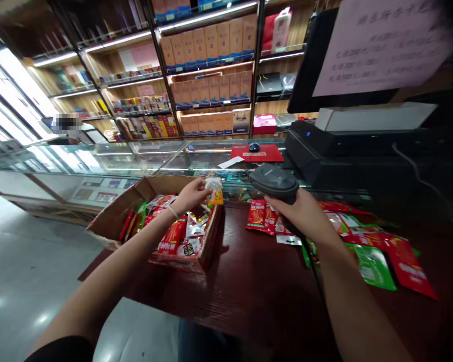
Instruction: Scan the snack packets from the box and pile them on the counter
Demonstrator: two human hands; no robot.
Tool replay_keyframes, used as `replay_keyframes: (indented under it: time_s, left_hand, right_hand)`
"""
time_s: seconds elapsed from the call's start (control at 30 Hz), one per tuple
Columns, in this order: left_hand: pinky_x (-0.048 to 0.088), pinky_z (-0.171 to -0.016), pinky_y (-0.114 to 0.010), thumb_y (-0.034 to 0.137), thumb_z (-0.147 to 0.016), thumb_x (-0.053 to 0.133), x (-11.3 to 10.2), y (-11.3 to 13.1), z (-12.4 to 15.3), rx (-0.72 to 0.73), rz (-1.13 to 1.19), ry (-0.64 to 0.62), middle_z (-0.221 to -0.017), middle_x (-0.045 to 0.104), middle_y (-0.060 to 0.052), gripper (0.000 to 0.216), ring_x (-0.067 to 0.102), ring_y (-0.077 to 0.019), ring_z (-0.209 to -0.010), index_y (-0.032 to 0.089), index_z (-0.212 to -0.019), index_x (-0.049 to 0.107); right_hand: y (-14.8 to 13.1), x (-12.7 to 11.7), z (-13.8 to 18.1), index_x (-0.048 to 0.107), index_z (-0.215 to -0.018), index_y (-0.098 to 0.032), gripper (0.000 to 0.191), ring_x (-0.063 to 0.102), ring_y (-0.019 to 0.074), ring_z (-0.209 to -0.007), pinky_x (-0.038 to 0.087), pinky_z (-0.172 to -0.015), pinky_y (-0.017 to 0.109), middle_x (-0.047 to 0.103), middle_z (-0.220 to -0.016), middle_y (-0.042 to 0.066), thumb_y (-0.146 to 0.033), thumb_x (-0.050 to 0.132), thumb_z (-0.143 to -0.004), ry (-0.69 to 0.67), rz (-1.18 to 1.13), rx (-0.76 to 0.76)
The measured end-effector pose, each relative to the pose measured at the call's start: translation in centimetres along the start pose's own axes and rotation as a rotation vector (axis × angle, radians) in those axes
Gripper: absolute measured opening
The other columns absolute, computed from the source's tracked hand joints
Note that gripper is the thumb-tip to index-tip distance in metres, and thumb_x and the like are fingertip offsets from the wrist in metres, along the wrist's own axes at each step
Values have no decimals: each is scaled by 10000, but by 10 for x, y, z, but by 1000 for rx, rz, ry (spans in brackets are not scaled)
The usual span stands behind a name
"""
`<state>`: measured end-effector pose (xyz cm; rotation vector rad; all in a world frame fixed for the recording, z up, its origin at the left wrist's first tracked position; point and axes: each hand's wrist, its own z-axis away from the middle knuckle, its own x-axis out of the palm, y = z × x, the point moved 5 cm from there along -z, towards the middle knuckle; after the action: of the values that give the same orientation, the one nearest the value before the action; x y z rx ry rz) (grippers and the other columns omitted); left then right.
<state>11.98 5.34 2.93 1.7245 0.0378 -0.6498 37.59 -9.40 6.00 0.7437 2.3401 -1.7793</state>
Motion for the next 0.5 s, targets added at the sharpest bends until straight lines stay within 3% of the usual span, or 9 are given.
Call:
replay_keyframes:
  time_s: [0.17,0.3,0.4,0.5]
  left_hand:
    - [503,-732,-316,270,-848,563,74,30,-5,253,-698,-119,-838,707,-63,159,679,-233,-800,188,-969,625]
    - [486,-723,-303,319,-899,514,113,33,-4,296,-856,-298,-857,732,-80,235,689,-244,-817,212,-1031,677]
    - [479,-740,-283,332,-907,502,104,38,-7,333,-771,-295,-887,742,-54,247,681,-216,-830,220,-994,704]
    - [484,-743,-272,322,-903,489,64,40,-19,302,-660,-145,-869,740,-41,254,675,-195,-815,195,-957,702]
  right_hand:
    - [9,-29,0,585,-800,-216,307,544,162,-413,430,-402,281,586,-525,-12,-489,725,-780,48,-109,80]
    - [6,-35,3,604,-832,-217,292,561,170,-437,452,-429,292,599,-540,-7,-490,705,-801,61,-84,61]
    - [0,-35,5,638,-881,-207,289,590,186,-474,471,-466,303,622,-555,1,-480,700,-805,70,-21,5]
    - [-8,-31,5,676,-975,-188,329,669,235,-635,525,-569,331,696,-675,45,-464,705,-798,105,32,-74]
